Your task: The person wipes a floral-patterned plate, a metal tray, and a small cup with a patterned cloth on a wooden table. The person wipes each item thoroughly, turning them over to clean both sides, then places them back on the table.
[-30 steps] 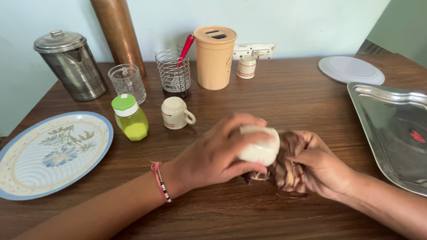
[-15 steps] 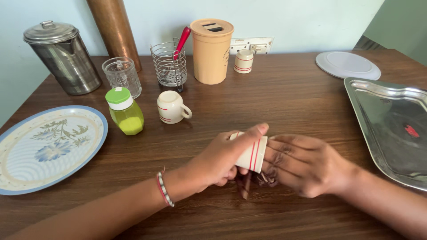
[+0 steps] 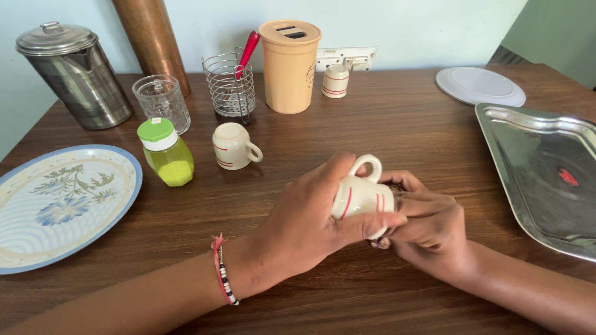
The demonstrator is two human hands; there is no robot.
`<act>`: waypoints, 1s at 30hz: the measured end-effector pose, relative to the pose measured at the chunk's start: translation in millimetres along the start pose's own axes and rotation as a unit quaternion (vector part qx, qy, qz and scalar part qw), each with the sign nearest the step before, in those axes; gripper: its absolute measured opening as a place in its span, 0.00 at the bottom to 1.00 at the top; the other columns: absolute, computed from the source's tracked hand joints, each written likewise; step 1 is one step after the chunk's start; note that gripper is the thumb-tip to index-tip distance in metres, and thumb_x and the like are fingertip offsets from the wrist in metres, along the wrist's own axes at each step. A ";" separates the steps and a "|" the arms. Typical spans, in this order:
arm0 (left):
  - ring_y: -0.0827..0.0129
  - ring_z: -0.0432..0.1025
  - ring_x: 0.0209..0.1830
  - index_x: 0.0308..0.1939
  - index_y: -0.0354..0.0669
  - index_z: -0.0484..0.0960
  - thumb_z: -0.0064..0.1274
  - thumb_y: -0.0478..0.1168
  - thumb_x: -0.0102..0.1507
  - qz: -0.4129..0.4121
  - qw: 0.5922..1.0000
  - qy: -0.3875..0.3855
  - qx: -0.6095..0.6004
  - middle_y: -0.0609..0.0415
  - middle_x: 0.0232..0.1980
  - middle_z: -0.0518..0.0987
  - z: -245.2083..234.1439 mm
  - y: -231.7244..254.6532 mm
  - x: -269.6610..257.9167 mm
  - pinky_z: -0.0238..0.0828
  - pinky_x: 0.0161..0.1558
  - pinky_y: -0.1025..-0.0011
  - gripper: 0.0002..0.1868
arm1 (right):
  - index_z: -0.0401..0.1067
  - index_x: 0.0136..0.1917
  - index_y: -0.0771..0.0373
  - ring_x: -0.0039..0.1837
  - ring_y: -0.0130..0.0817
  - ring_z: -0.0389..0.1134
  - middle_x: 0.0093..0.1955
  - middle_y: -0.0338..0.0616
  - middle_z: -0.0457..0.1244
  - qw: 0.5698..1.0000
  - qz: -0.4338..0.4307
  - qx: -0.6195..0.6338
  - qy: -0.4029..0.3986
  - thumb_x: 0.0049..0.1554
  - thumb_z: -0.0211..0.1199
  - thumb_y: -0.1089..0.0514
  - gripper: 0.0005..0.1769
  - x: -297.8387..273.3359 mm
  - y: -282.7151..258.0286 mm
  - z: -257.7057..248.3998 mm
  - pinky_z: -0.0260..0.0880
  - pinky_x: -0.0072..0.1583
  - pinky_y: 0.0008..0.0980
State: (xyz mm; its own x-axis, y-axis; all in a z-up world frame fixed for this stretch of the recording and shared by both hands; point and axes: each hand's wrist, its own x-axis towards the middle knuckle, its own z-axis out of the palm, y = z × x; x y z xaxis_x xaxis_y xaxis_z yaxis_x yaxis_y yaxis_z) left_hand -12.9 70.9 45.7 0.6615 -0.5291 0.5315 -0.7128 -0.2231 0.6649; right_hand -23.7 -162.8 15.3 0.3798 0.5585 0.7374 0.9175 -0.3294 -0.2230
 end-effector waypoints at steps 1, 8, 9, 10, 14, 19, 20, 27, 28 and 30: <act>0.71 0.80 0.34 0.52 0.40 0.70 0.59 0.66 0.58 0.028 1.000 0.003 0.002 0.53 0.39 0.80 0.9 -3.7 -2.0 0.77 0.32 0.70 0.36 | 0.78 0.35 0.58 0.47 0.25 0.75 0.45 0.37 0.72 0.998 0.046 0.049 0.002 0.47 0.70 0.71 0.09 -1.8 -0.4 0.9 0.72 0.61 0.41; 0.65 0.77 0.46 0.62 0.41 0.66 0.65 0.66 0.55 0.230 0.968 -0.053 0.083 0.53 0.52 0.72 -9.7 -41.2 -0.9 0.80 0.43 0.71 0.44 | 0.81 0.42 0.71 0.35 0.26 0.69 0.36 0.48 0.72 0.822 0.353 0.448 0.006 0.53 0.64 0.76 0.07 -15.3 2.0 11.4 0.68 0.35 0.25; 0.65 0.77 0.46 0.63 0.42 0.65 0.66 0.64 0.57 0.287 0.951 -0.055 0.101 0.53 0.52 0.71 -13.8 -47.2 1.7 0.80 0.43 0.72 0.43 | 0.80 0.43 0.73 0.33 0.26 0.68 0.35 0.50 0.71 0.749 0.386 0.538 0.008 0.55 0.65 0.76 0.05 -16.7 3.2 13.2 0.66 0.33 0.25; 0.65 0.76 0.47 0.65 0.44 0.65 0.67 0.62 0.59 0.343 0.930 -0.057 0.117 0.53 0.52 0.70 -17.7 -53.0 4.7 0.79 0.44 0.72 0.41 | 0.79 0.45 0.74 0.33 0.25 0.68 0.34 0.48 0.70 0.696 0.397 0.599 0.006 0.56 0.65 0.74 0.04 -17.7 4.7 14.1 0.67 0.34 0.25; 0.67 0.73 0.53 0.66 0.50 0.66 0.66 0.60 0.63 0.377 0.920 -0.036 0.103 0.56 0.56 0.70 -7.2 -62.8 10.0 0.80 0.50 0.76 0.37 | 0.75 0.51 0.74 0.30 0.22 0.68 0.32 0.44 0.67 0.584 0.418 0.696 0.002 0.54 0.67 0.67 0.11 -13.9 16.6 10.2 0.69 0.32 0.22; 0.70 0.72 0.58 0.70 0.49 0.67 0.60 0.56 0.66 0.192 0.980 -0.015 -0.039 0.56 0.58 0.71 1.7 -55.3 -0.1 0.79 0.59 0.68 0.33 | 0.75 0.52 0.74 0.32 0.22 0.69 0.37 0.46 0.70 0.697 0.442 0.564 -0.024 0.53 0.64 0.68 0.13 1.2 41.5 -7.4 0.72 0.34 0.20; 0.69 0.71 0.59 0.70 0.49 0.68 0.59 0.56 0.67 0.179 0.983 -0.006 -0.049 0.55 0.58 0.71 1.9 -52.7 -0.7 0.79 0.60 0.66 0.32 | 0.75 0.52 0.76 0.31 0.20 0.68 0.37 0.46 0.69 0.707 0.429 0.562 -0.013 0.55 0.65 0.70 0.11 1.8 46.1 -12.5 0.70 0.33 0.18; 0.72 0.76 0.43 0.69 0.43 0.60 0.49 0.57 0.67 0.039 0.963 -0.052 -0.262 0.51 0.59 0.69 10.0 -38.0 2.3 0.78 0.33 0.76 0.34 | 0.79 0.50 0.76 0.39 0.25 0.72 0.41 0.51 0.73 0.838 0.396 0.368 -0.071 0.52 0.64 0.75 0.11 1.2 69.4 -41.6 0.74 0.39 0.22; 0.72 0.75 0.36 0.70 0.41 0.58 0.47 0.59 0.68 0.026 0.957 -0.062 -0.283 0.50 0.57 0.71 10.6 -39.9 3.9 0.78 0.31 0.76 0.35 | 0.79 0.52 0.75 0.38 0.25 0.71 0.41 0.51 0.73 0.878 0.364 0.300 -0.079 0.52 0.65 0.74 0.13 3.1 69.1 -44.6 0.73 0.39 0.22; 0.73 0.75 0.29 0.70 0.38 0.56 0.39 0.64 0.68 -0.027 0.939 -0.081 -0.334 0.47 0.52 0.74 8.5 -47.9 6.9 0.77 0.26 0.77 0.38 | 0.79 0.55 0.72 0.36 0.26 0.70 0.42 0.52 0.74 0.939 0.292 0.158 -0.092 0.52 0.66 0.73 0.16 9.2 65.1 -55.1 0.70 0.37 0.22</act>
State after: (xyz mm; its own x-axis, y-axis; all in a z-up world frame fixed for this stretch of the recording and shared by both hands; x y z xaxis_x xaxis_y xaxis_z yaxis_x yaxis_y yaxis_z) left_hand 23.9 70.9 13.0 0.6090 -0.6617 0.4373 -0.3384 0.2819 0.8978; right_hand 32.9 -221.0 42.7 0.8157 0.4853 0.3147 0.5254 -0.3941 -0.7541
